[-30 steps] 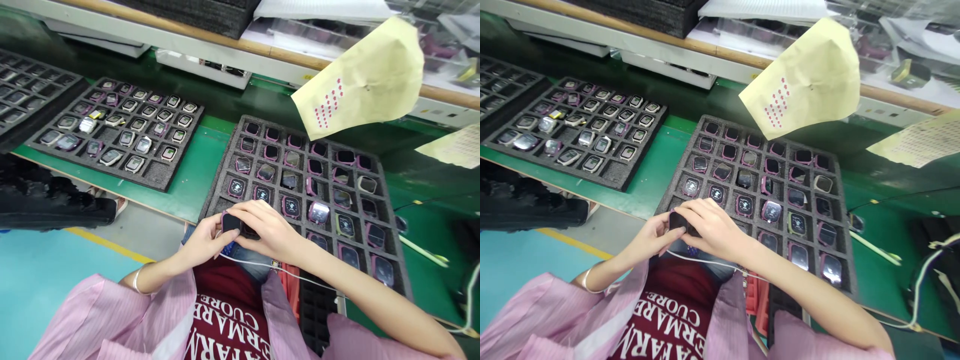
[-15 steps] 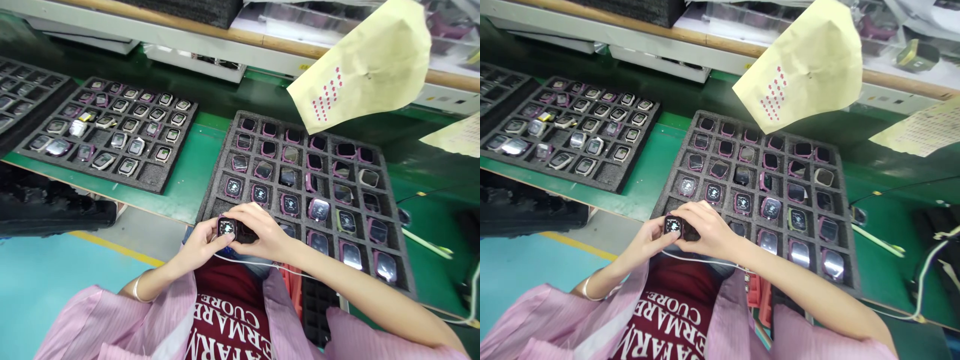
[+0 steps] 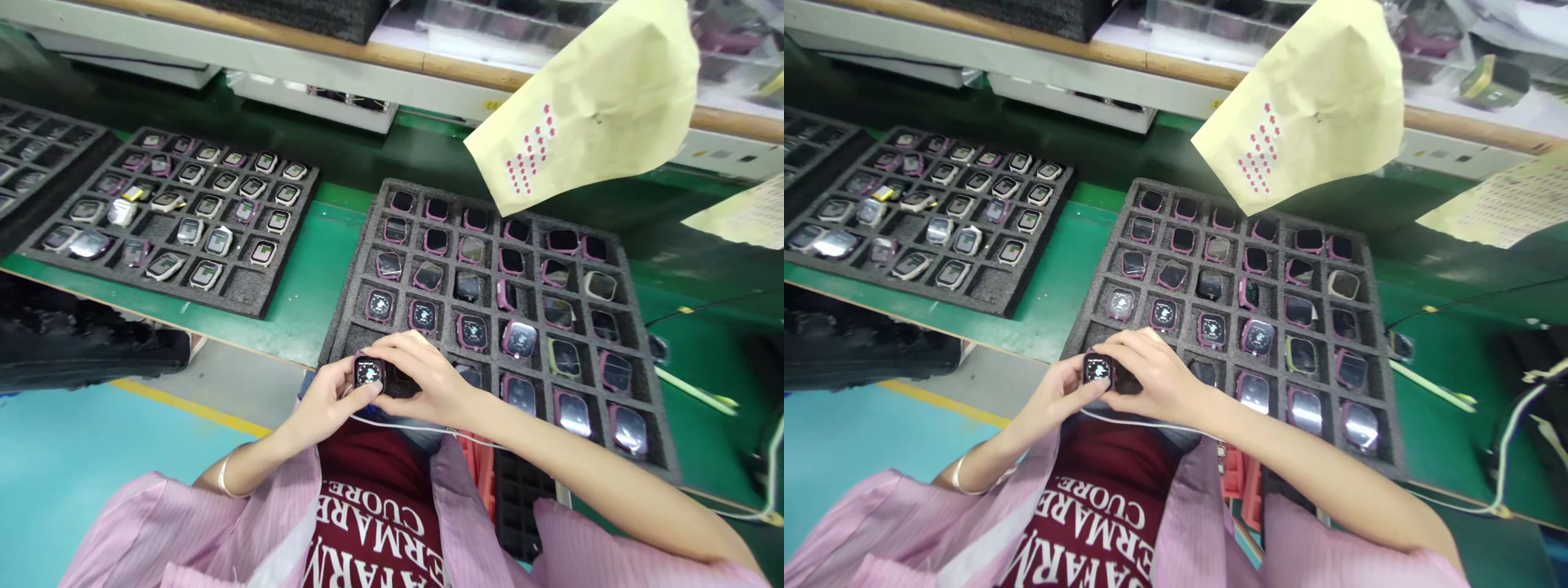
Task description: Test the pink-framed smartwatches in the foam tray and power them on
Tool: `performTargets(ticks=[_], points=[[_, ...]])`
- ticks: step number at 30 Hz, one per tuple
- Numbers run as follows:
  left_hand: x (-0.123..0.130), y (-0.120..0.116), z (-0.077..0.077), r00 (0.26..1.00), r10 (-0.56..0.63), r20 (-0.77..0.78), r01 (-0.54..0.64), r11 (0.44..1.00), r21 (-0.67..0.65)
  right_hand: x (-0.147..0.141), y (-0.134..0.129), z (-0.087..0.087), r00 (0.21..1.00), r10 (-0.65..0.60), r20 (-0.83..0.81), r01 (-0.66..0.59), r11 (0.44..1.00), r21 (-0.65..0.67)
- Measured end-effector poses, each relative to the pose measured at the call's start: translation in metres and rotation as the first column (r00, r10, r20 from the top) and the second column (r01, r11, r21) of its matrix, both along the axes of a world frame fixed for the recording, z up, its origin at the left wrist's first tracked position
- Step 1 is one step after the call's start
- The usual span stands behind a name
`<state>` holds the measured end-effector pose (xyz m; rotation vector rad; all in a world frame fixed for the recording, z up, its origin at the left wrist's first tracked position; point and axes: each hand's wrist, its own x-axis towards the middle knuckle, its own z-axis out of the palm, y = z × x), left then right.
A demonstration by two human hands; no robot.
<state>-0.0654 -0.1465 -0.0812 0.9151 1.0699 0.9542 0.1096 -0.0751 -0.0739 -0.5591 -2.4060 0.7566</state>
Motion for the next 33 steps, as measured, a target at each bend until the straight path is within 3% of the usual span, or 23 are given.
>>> performTargets(ticks=[22,33], points=[[-0.001,-0.002,-0.009,0.999,-0.021,-0.040,0.024,0.996,0.085,0.001,-0.001,0.004,0.999,0.022,0.033,-0.025,0.994,0.102],[0.001,-0.007,-0.013,0.997,-0.006,-0.083,0.013,0.996,0.085,0.002,0.005,0.008,0.994,0.083,0.072,-0.086,0.995,0.046]])
